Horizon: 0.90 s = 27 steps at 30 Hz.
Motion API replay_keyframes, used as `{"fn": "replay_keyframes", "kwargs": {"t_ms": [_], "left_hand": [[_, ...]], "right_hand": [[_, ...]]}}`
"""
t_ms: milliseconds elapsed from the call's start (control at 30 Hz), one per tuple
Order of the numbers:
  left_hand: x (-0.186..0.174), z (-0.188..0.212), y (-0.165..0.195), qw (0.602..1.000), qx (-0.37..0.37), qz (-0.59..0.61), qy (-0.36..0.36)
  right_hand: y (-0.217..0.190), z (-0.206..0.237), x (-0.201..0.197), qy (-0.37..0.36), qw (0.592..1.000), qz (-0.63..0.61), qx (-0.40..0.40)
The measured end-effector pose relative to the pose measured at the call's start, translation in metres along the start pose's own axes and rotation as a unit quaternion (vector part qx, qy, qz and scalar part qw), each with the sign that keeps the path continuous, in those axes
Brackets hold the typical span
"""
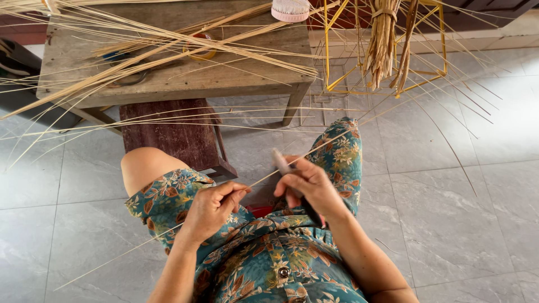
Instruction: The person sits at a wooden workbench and uses a knife to shave thin bamboo strips. They hold each strip with the left hand and draw the knife along its length with the right hand, repeating the motion on multiple strips.
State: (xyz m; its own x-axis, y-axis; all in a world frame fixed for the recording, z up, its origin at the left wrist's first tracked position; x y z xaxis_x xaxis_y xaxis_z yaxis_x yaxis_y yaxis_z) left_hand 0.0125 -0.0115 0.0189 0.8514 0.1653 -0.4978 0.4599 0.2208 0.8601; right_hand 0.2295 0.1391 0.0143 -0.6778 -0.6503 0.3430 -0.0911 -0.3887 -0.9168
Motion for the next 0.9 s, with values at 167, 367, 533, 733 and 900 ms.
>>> {"fn": "replay_keyframes", "kwargs": {"t_ms": [167, 367, 533, 733, 900], "left_hand": [[-0.009, 0.006, 0.002, 1.000, 0.007, 0.020, 0.007], [-0.022, 0.011, -0.003, 1.000, -0.006, 0.014, 0.023], [-0.010, 0.005, 0.001, 1.000, 0.012, 0.007, 0.017], [-0.011, 0.007, 0.005, 1.000, 0.003, 0.013, 0.025], [-0.024, 0.014, -0.002, 0.999, -0.001, 0.023, 0.030]], "right_hand": [[0.004, -0.010, -0.012, 0.026, 0.999, -0.027, -0.037], [-0.024, -0.010, -0.064, 0.098, 0.974, -0.132, -0.158], [-0.010, -0.008, -0.029, 0.034, 0.992, -0.039, -0.112], [0.018, -0.009, 0.017, -0.052, 0.998, -0.021, 0.015], [-0.001, -0.018, -0.022, 0.011, 0.993, -0.082, -0.082]]}}
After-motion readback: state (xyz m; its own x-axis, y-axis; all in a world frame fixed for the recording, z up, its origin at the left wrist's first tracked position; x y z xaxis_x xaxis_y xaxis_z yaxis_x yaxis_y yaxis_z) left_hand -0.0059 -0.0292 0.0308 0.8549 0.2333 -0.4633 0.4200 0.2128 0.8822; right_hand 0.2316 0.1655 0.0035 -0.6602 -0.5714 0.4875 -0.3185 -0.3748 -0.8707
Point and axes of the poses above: each hand's wrist, its own z-axis away from the middle knuckle, its own x-axis out of the palm, y = z × x, the point moved 1 cm from there along -z, towards the middle knuckle, and after that the axes turned 8 degrees about -z, right-handed, at the moved point
